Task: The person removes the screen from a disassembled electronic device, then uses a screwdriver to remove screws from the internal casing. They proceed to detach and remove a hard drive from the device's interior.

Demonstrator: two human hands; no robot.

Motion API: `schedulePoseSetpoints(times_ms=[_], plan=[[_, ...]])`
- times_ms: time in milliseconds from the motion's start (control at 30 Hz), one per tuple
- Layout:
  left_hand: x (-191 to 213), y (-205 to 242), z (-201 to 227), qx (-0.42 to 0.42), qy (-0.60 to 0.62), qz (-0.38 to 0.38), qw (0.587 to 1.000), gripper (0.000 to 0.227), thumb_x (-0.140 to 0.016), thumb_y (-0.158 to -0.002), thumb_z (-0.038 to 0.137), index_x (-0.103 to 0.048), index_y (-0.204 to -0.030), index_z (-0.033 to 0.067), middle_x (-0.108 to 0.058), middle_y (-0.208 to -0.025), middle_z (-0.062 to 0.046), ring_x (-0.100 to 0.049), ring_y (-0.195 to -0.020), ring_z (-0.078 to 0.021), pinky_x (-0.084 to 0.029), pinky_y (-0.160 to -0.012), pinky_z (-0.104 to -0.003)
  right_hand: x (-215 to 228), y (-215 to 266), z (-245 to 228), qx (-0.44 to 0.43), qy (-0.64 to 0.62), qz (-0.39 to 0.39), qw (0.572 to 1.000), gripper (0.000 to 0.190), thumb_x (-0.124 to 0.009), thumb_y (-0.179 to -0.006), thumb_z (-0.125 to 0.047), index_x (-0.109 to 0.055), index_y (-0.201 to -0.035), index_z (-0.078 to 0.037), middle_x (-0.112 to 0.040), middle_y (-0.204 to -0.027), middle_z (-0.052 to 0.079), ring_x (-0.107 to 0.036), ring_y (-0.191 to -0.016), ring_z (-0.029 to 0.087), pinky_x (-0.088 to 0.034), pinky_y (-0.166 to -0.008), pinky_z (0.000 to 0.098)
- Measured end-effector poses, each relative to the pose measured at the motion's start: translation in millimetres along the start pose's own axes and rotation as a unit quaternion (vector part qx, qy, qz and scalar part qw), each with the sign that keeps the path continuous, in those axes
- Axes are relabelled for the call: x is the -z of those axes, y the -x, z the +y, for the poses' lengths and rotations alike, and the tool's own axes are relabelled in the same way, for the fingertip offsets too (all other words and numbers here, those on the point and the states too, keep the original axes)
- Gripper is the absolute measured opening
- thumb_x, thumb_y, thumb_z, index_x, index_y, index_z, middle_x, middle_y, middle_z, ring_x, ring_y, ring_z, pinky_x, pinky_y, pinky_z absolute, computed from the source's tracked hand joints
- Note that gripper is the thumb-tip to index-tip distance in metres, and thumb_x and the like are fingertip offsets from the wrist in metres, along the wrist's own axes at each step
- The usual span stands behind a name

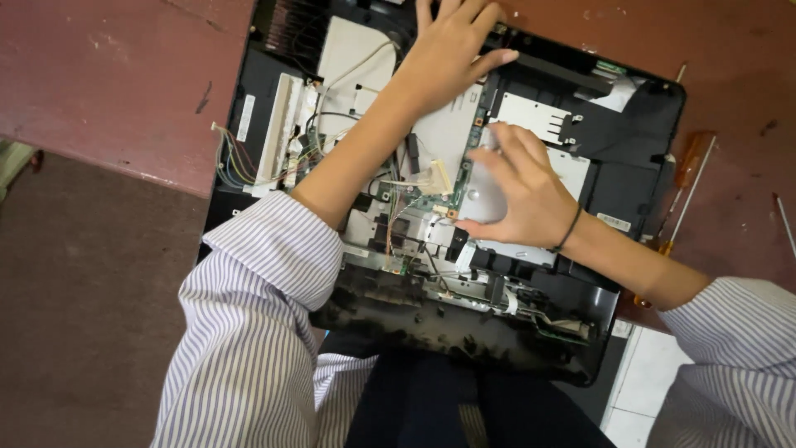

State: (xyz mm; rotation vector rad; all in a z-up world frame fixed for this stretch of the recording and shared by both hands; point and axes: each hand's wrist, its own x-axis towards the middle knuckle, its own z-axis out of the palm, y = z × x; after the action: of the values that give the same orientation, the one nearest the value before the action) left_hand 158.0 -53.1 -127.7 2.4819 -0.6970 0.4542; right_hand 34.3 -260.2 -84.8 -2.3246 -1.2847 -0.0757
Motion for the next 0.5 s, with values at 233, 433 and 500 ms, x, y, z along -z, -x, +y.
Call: schedulePoseSetpoints(times_ms=[233, 433, 500], plan=[[9, 4, 2, -0.031, 0.008, 0.017, 0.999, 0.037, -0.059, -0.107, 0.046, -0.059, -0.110, 0.0090, -0.060, -0.115, -0.005, -0.049, -0.110, -0.0279, -0.031, -0.093, -0.049, -11, -11, 7, 0.257, -0.116, -0.037, 0.959, 0.016, -0.074, -0.093, -0.008, -0.072, -0.107, 0.001, -0.072, -0.109, 0.016, -0.068, -0.101, 0.029, -0.047, -0.112, 0.0554], [11, 3, 0, -0.035, 0.025, -0.002, 0.999, 0.041, -0.052, -0.109, 0.051, -0.059, -0.115, 0.0111, -0.059, -0.117, -0.004, -0.049, -0.110, -0.0266, -0.028, -0.096, -0.048, -15, -22, 4, 0.256, -0.074, -0.042, 0.963, 0.011, -0.061, -0.086, 0.002, -0.054, -0.080, -0.004, -0.046, -0.077, 0.006, -0.044, -0.072, 0.025, -0.040, -0.080, 0.0364], [14, 6, -1, -0.037, 0.028, 0.012, 0.999, 0.040, -0.053, -0.108, 0.050, -0.059, -0.114, 0.0119, -0.060, -0.117, -0.002, -0.050, -0.110, -0.0250, -0.027, -0.094, -0.046, -23, -23, 0, 0.254, -0.078, -0.065, 0.962, 0.014, -0.055, -0.082, 0.002, -0.048, -0.075, -0.008, -0.040, -0.078, 0.006, -0.041, -0.073, 0.025, -0.036, -0.083, 0.0379]])
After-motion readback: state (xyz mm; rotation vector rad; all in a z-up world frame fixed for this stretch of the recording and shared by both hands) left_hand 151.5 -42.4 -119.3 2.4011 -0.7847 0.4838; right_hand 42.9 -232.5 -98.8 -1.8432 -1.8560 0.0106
